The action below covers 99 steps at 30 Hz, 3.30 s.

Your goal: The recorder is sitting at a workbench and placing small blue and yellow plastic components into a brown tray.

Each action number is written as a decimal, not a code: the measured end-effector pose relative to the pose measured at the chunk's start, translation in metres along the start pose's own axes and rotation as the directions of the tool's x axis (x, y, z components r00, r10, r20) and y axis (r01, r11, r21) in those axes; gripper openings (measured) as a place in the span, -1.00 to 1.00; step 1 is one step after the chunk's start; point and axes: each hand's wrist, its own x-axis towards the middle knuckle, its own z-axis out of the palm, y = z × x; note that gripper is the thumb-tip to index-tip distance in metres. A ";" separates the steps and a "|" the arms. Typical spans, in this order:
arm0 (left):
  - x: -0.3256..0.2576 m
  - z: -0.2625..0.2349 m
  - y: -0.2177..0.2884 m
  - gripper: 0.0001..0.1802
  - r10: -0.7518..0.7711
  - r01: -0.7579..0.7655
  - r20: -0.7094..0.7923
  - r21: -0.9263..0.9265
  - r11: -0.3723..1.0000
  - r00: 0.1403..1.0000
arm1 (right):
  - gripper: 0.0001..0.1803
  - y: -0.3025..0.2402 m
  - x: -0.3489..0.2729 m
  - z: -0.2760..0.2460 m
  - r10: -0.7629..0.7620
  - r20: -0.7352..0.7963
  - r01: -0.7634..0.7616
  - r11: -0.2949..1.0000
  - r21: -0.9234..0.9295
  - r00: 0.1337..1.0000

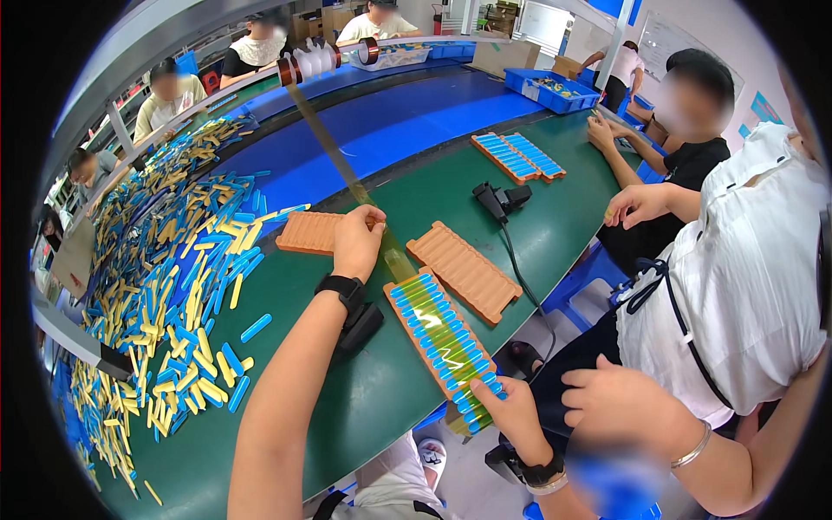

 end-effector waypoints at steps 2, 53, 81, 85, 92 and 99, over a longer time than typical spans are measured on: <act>-0.001 0.000 -0.001 -0.87 0.019 -0.019 -0.012 0.025 1.000 1.000 | -0.69 -0.003 -0.001 0.000 0.068 0.041 -0.071 0.995 0.063 0.997; -0.105 -0.049 0.060 -0.66 0.167 -0.141 0.292 -0.107 0.984 0.942 | -0.66 0.003 0.008 -0.009 0.153 0.189 -0.183 0.971 0.154 0.970; -0.044 -0.006 0.016 -0.90 -0.153 0.193 0.224 -0.170 0.966 0.963 | -0.72 0.004 0.002 -0.003 0.033 0.109 -0.046 0.992 0.119 0.993; -0.043 -0.009 0.018 -0.88 -0.156 0.207 0.223 -0.230 0.951 0.962 | -0.77 0.006 0.001 0.000 -0.036 0.027 0.034 0.997 0.072 0.999; -0.039 -0.009 0.018 -0.85 -0.136 0.211 0.262 -0.282 0.936 0.955 | -0.77 0.005 0.000 0.000 -0.017 0.043 0.012 0.993 0.116 0.999; -0.040 -0.010 0.019 -0.85 -0.171 0.241 0.281 -0.237 0.941 0.944 | -0.79 -0.001 -0.002 0.001 -0.012 0.043 0.007 0.994 0.112 0.999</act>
